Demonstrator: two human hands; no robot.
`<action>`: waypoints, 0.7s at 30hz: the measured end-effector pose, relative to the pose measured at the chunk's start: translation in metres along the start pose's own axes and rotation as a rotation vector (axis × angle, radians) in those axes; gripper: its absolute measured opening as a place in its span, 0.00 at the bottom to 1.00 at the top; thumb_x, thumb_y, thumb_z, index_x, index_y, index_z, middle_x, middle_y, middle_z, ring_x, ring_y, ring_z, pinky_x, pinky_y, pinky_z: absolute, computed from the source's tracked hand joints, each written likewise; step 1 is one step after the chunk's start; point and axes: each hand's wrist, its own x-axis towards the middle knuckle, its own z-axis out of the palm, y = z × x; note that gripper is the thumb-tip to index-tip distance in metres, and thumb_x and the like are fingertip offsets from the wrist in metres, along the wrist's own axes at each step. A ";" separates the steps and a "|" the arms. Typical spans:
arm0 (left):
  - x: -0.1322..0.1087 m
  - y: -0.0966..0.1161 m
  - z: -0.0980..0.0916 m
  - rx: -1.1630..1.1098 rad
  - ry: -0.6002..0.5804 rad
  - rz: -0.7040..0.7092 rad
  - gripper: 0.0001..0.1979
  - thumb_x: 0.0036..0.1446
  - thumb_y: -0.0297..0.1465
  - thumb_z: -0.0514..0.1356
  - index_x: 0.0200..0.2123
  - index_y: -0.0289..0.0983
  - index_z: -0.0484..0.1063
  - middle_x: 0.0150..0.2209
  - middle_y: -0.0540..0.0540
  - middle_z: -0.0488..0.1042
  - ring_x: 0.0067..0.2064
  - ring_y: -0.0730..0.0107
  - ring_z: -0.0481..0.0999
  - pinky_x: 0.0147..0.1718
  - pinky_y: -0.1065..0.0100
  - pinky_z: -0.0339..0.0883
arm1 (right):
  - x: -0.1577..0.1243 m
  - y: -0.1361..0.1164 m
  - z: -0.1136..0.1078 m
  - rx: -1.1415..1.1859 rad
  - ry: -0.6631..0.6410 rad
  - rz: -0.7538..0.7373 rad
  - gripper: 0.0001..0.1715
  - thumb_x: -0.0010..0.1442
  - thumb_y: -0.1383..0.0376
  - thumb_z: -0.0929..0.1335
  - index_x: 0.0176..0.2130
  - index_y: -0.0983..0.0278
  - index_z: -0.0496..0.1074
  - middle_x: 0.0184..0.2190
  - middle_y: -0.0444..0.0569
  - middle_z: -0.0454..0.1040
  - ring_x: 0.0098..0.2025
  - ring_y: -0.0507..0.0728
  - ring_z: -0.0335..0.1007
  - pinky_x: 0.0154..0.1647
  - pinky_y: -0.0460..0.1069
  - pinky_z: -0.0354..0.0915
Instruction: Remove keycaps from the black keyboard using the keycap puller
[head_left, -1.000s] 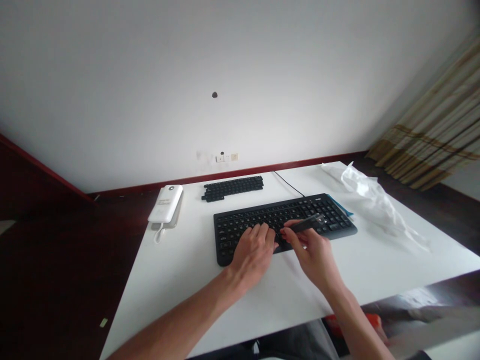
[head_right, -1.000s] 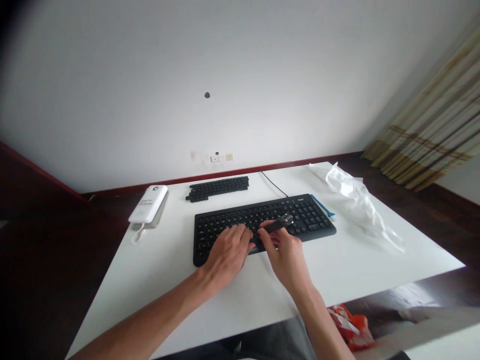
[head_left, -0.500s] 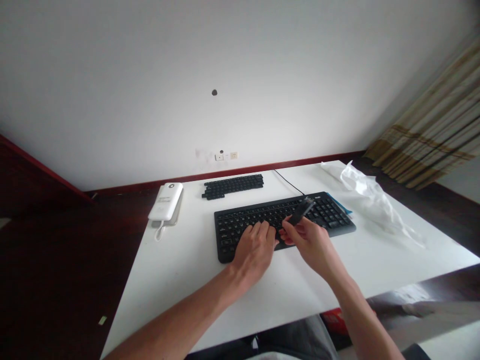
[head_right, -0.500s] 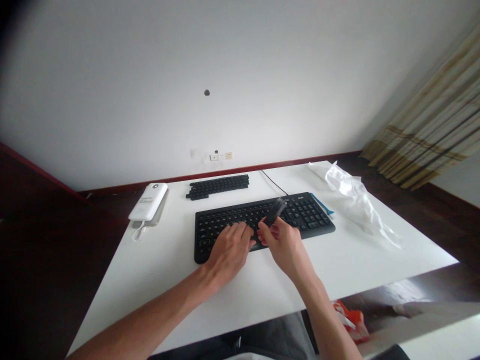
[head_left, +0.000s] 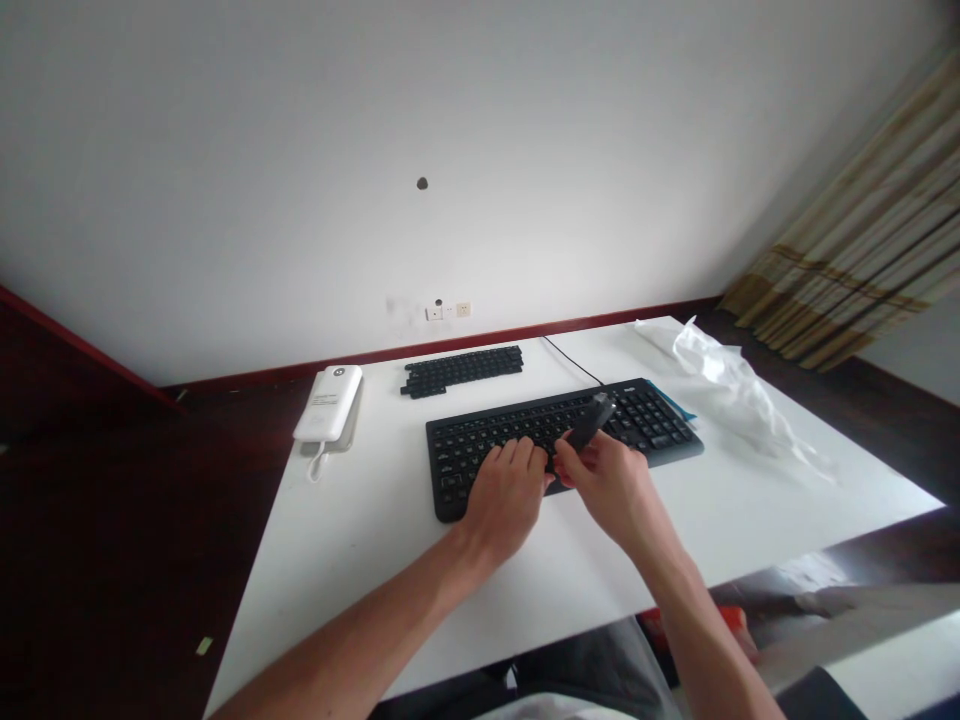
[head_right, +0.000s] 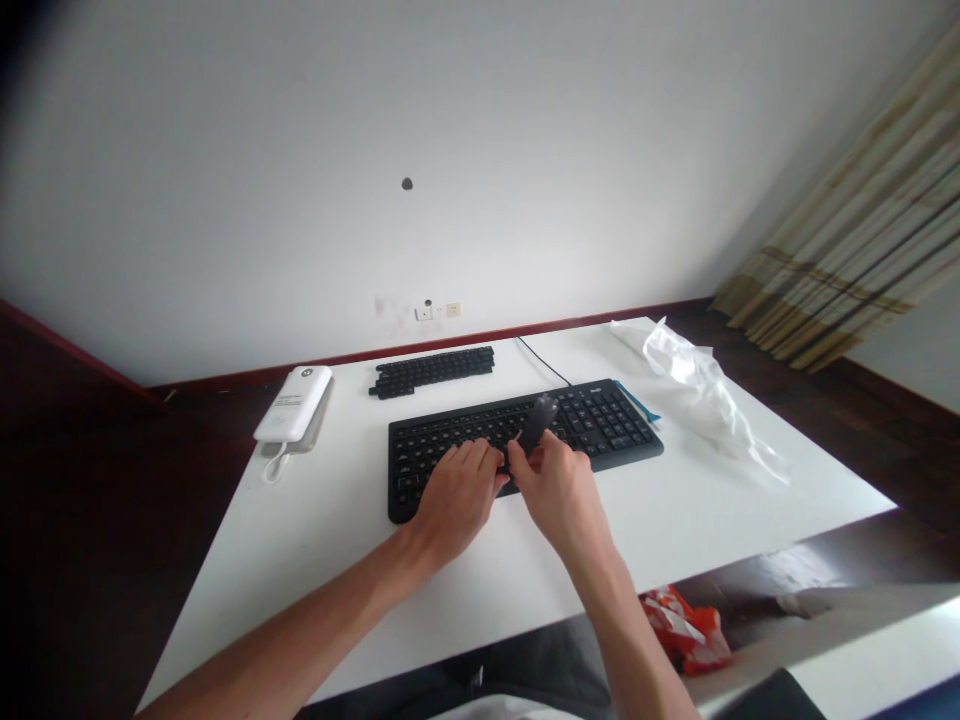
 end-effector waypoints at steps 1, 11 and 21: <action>0.000 0.000 -0.001 -0.004 -0.003 0.002 0.06 0.70 0.32 0.61 0.45 0.36 0.68 0.44 0.43 0.73 0.45 0.55 0.73 0.43 0.56 0.66 | -0.007 0.000 0.001 0.008 0.014 0.005 0.11 0.66 0.54 0.70 0.37 0.58 0.76 0.28 0.52 0.83 0.32 0.67 0.83 0.32 0.55 0.75; -0.003 -0.001 -0.006 -0.063 0.000 -0.029 0.09 0.68 0.34 0.63 0.47 0.38 0.69 0.45 0.47 0.73 0.47 0.58 0.72 0.45 0.57 0.69 | -0.047 0.035 0.024 0.298 0.180 -0.051 0.17 0.68 0.50 0.70 0.46 0.60 0.74 0.43 0.54 0.83 0.42 0.63 0.84 0.43 0.54 0.80; -0.002 -0.004 -0.004 -0.210 0.049 -0.046 0.08 0.67 0.33 0.64 0.48 0.40 0.74 0.46 0.49 0.75 0.48 0.61 0.73 0.49 0.59 0.70 | -0.048 0.039 0.021 0.349 0.214 -0.050 0.18 0.68 0.50 0.70 0.46 0.61 0.74 0.43 0.54 0.84 0.43 0.63 0.84 0.45 0.54 0.81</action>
